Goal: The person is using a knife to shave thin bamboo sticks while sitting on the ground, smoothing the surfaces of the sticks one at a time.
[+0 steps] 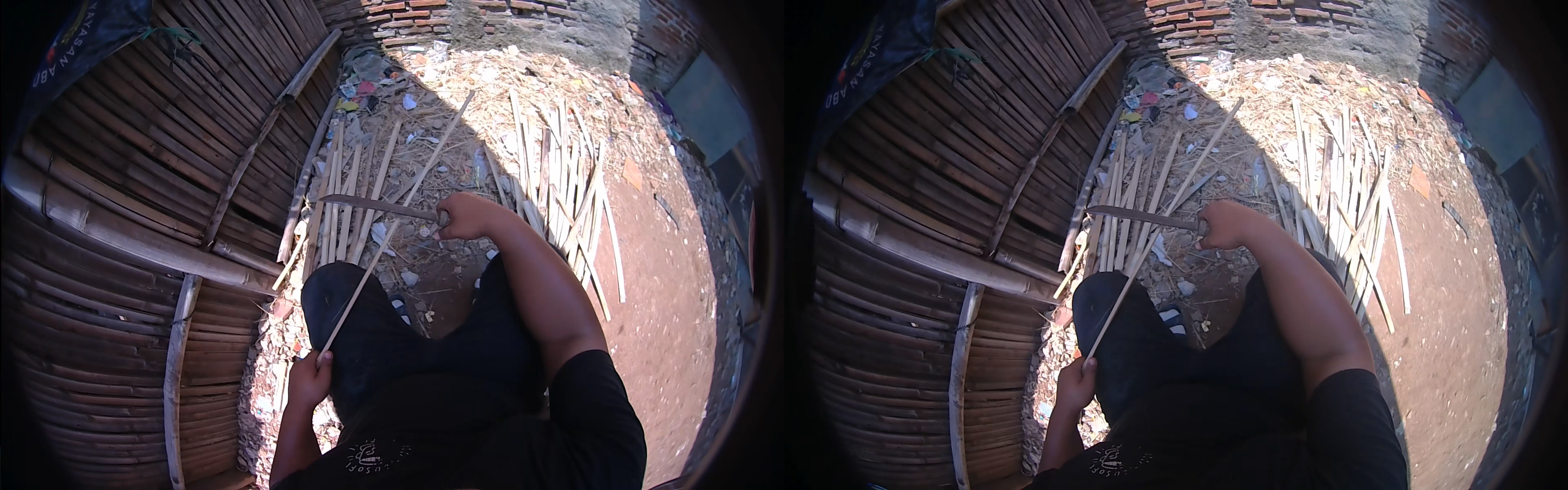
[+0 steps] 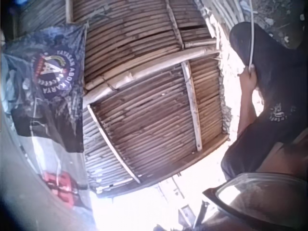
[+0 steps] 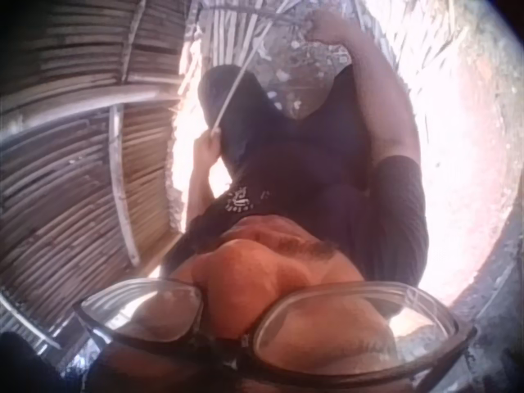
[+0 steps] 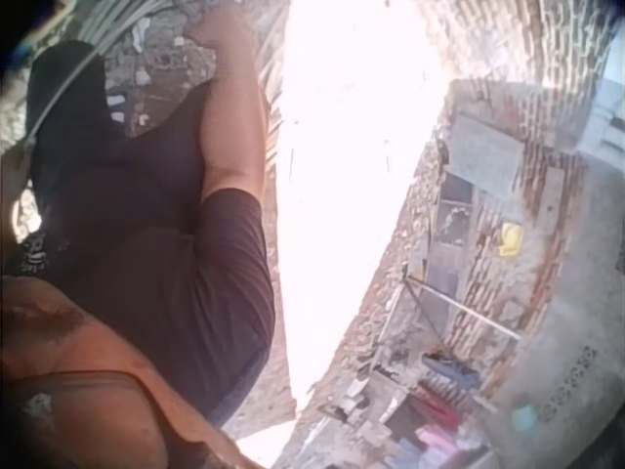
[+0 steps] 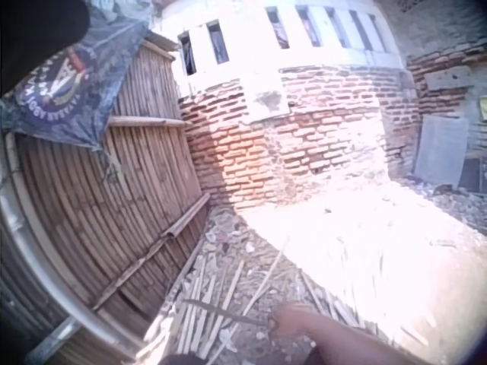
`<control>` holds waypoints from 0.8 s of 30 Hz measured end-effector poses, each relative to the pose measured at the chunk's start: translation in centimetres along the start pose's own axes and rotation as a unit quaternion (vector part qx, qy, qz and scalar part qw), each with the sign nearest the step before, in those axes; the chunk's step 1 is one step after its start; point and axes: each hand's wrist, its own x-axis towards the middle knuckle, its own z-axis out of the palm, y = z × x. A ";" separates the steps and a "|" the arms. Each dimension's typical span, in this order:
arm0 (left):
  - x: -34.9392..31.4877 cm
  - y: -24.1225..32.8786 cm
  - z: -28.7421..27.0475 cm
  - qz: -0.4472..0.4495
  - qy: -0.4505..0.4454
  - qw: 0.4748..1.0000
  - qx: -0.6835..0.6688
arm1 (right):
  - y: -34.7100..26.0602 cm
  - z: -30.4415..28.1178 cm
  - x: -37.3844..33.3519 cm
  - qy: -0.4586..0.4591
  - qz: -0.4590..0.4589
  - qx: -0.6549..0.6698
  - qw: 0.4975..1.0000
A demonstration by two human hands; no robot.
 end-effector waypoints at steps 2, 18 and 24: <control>-0.1 0.0 0.2 -0.001 0.015 1.000 0.023 | -2.9 0.7 -0.3 -0.082 -0.036 -0.035 0.995; -0.1 0.3 0.1 0.000 0.015 1.000 0.024 | 2.0 -0.9 -0.1 0.056 0.035 0.040 0.997; 0.5 -0.6 -0.7 -0.021 -0.046 0.998 -0.035 | -4.1 2.5 -0.3 -0.071 -0.110 -0.037 0.991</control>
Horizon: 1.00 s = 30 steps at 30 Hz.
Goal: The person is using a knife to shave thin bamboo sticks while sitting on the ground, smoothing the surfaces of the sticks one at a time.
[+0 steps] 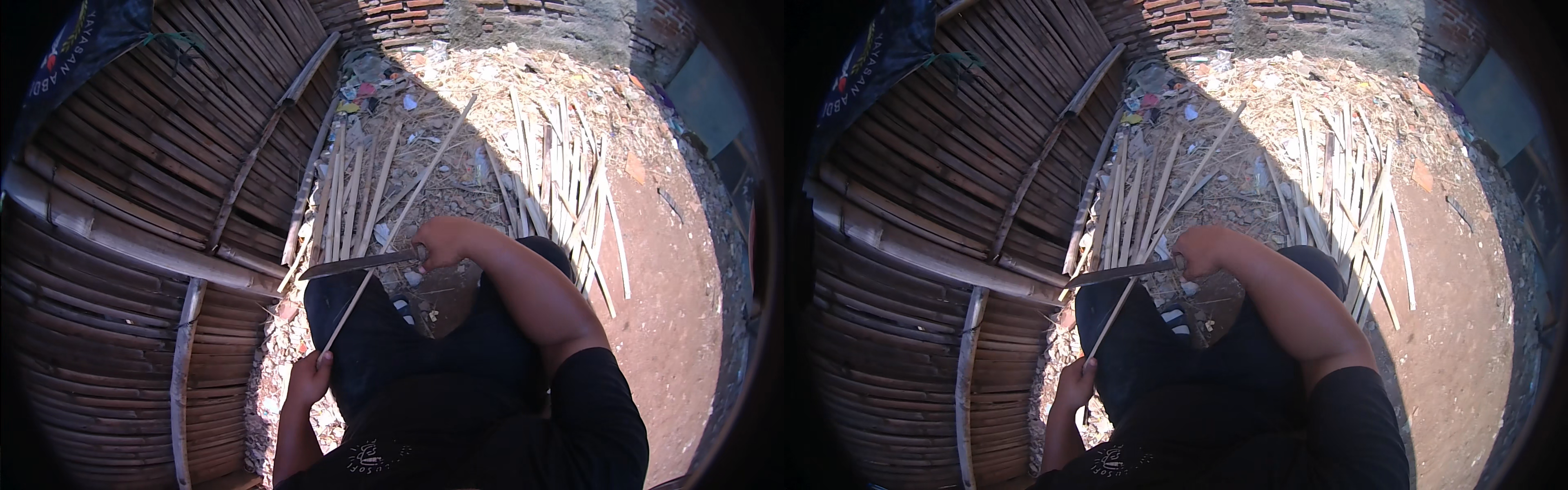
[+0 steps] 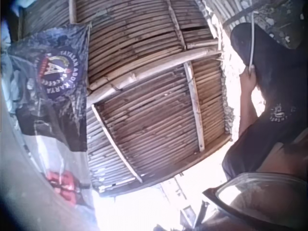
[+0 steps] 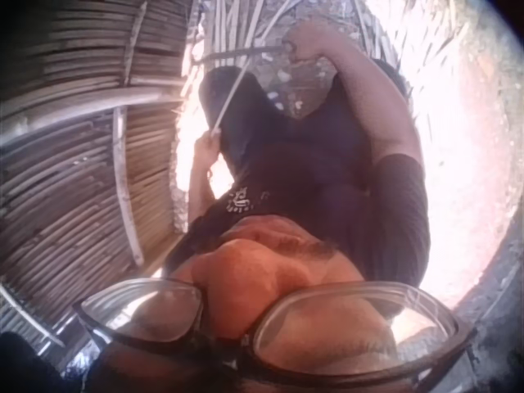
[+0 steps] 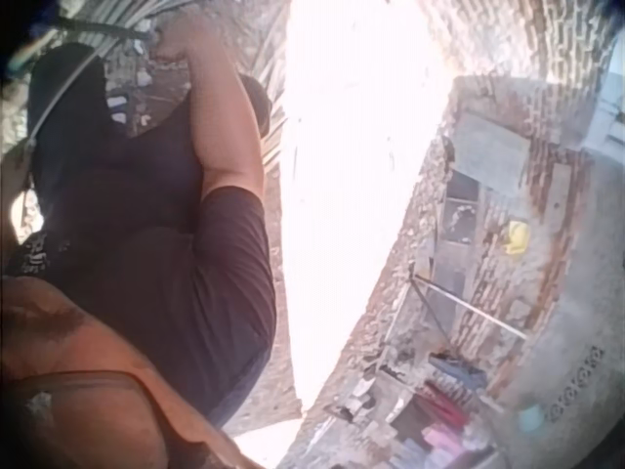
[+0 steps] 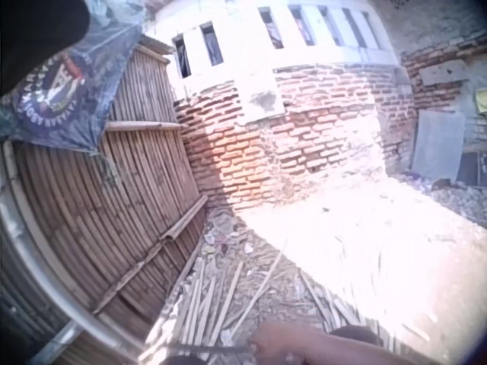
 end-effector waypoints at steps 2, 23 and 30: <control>0.2 -0.9 -0.1 -0.021 -0.028 0.999 -0.032 | -1.2 0.3 0.1 -0.015 -0.041 -0.005 0.999; 0.3 -0.3 -0.2 -0.011 -0.010 1.000 -0.005 | -1.3 1.0 0.7 -0.020 -0.066 -0.007 0.998; 0.2 -0.7 0.2 0.025 0.012 1.000 0.006 | 5.2 -2.6 -0.6 0.104 0.111 0.070 0.986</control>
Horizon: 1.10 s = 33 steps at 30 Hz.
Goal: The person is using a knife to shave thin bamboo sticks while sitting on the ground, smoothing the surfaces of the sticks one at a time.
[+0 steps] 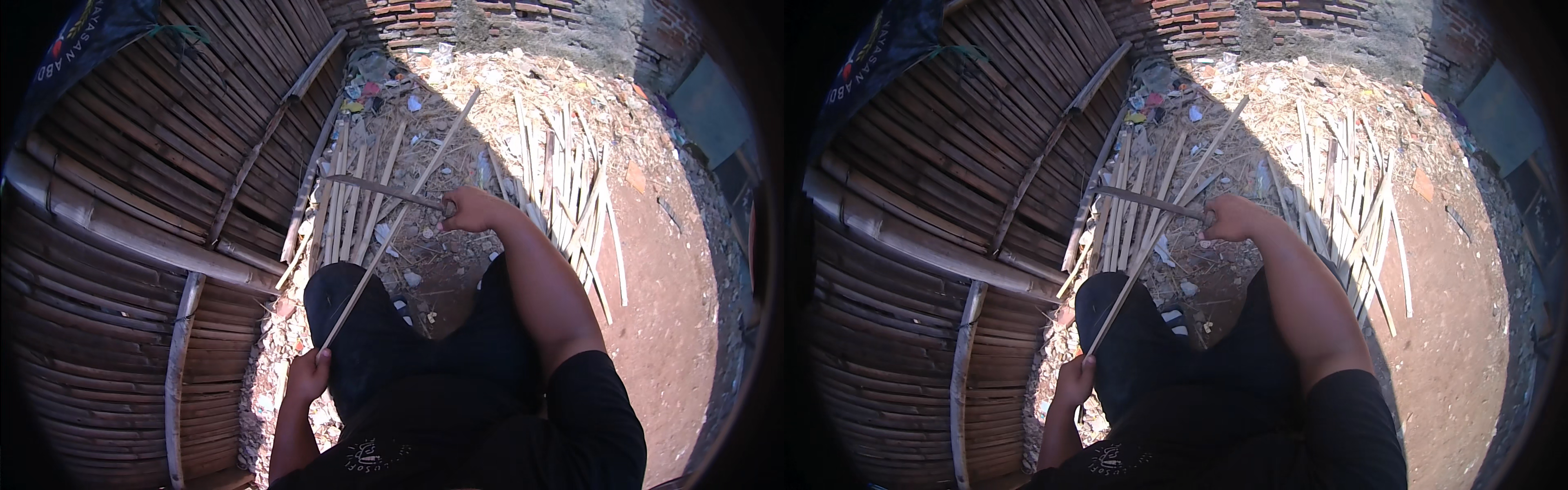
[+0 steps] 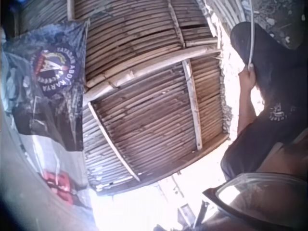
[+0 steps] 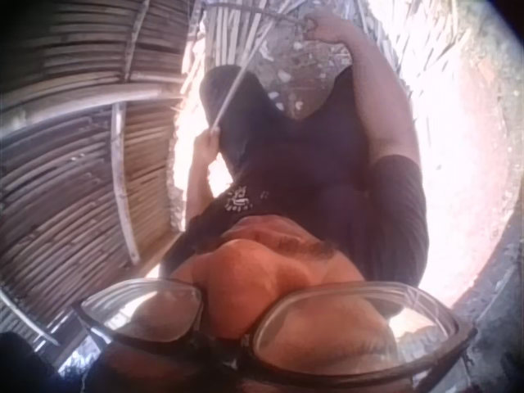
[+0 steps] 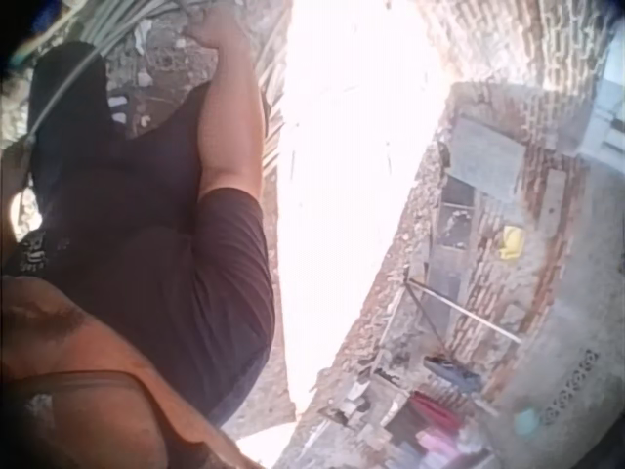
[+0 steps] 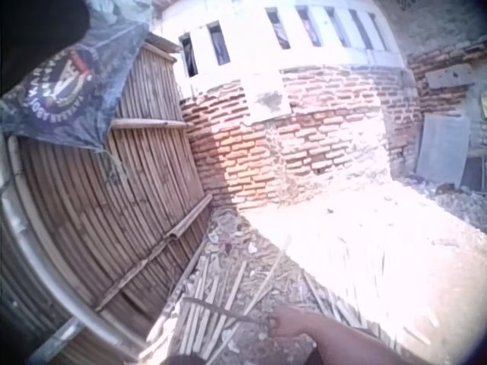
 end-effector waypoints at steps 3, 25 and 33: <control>0.1 0.6 -0.4 -0.007 -0.014 1.000 -0.009 | 3.1 -0.1 -0.2 0.119 0.031 0.038 0.992; 0.5 -0.8 0.0 -0.018 -0.042 0.997 -0.068 | 2.3 -1.2 -0.6 0.166 0.017 0.017 0.986; 0.5 -1.2 -0.3 -0.037 -0.044 0.995 -0.085 | -6.2 4.1 -1.6 -0.084 -0.169 -0.101 0.977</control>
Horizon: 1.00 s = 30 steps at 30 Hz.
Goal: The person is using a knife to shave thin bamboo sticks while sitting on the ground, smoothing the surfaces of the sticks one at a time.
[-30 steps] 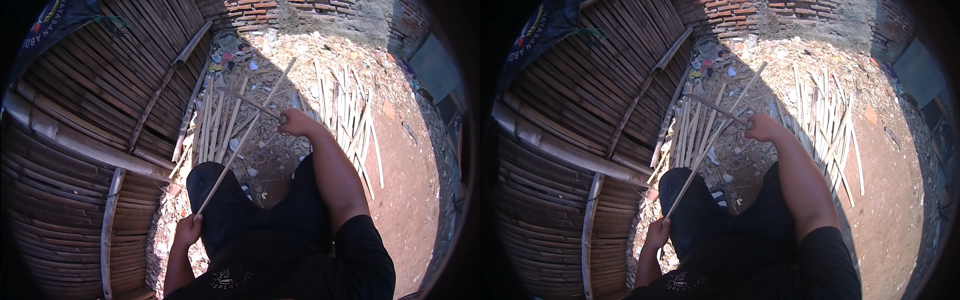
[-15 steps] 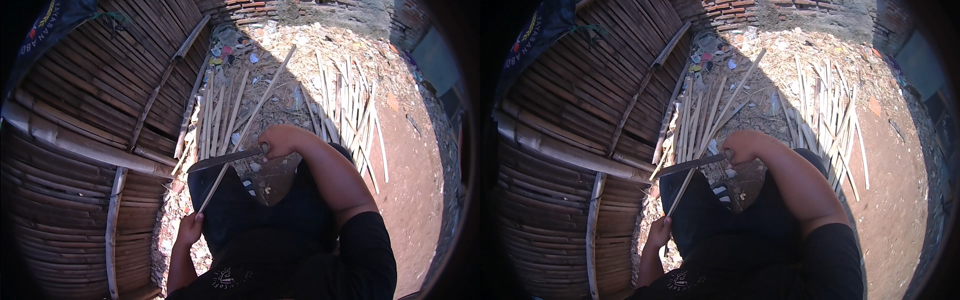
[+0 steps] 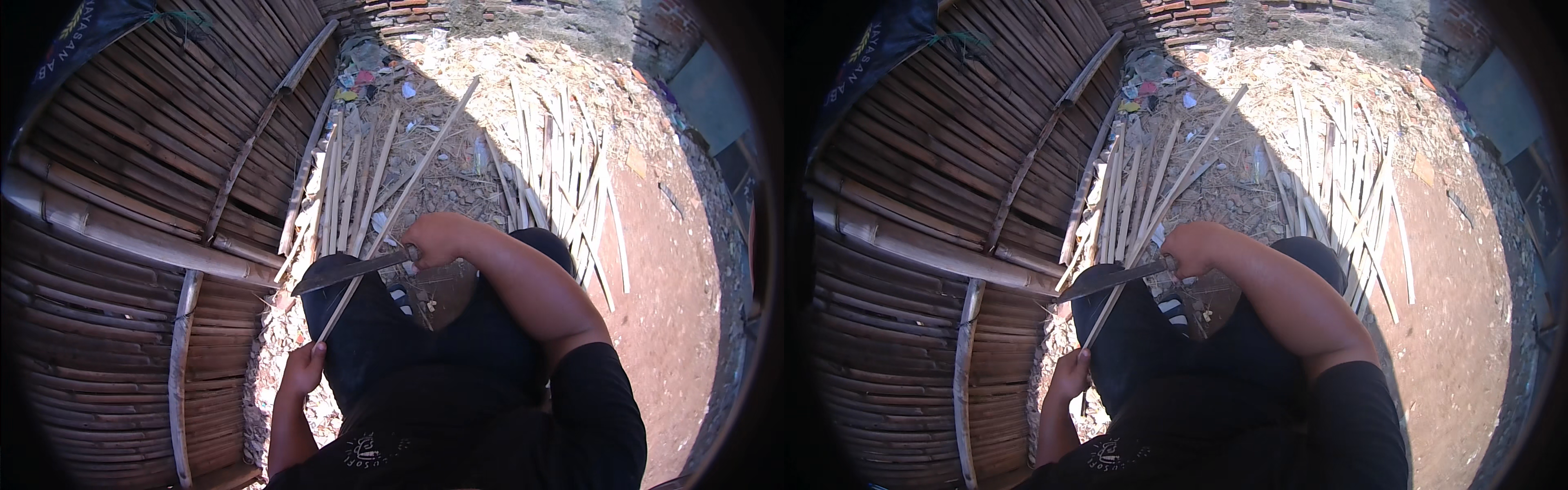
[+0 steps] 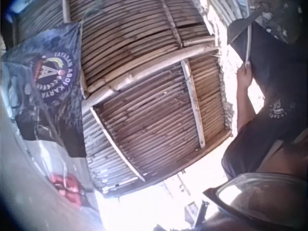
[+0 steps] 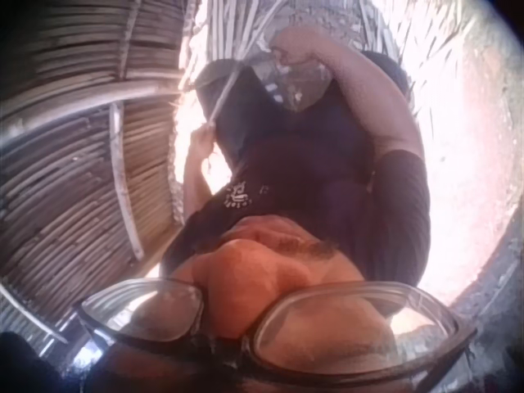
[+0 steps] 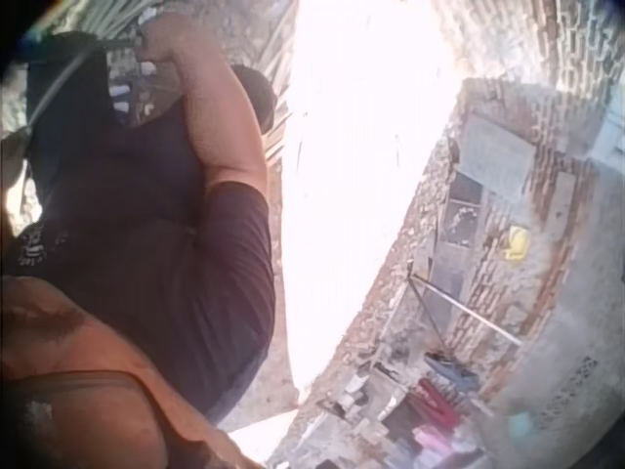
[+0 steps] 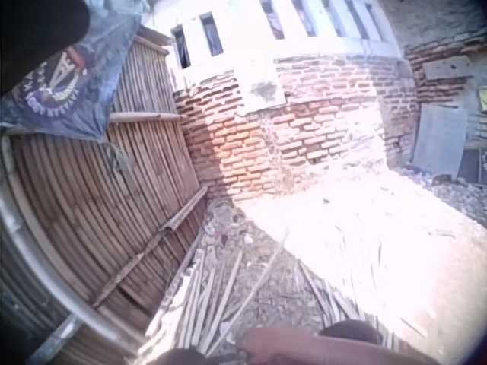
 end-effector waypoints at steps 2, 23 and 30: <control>-0.3 -0.3 0.2 0.025 0.018 0.999 0.024 | 0.2 0.1 0.6 -0.006 -0.018 0.002 1.000; -0.9 0.8 0.8 0.052 0.056 0.996 0.050 | 1.4 -0.9 -0.7 0.044 0.008 0.027 0.999; -0.1 0.7 0.8 0.056 0.034 0.997 0.041 | 9.1 -3.8 -3.0 0.240 0.237 0.119 0.934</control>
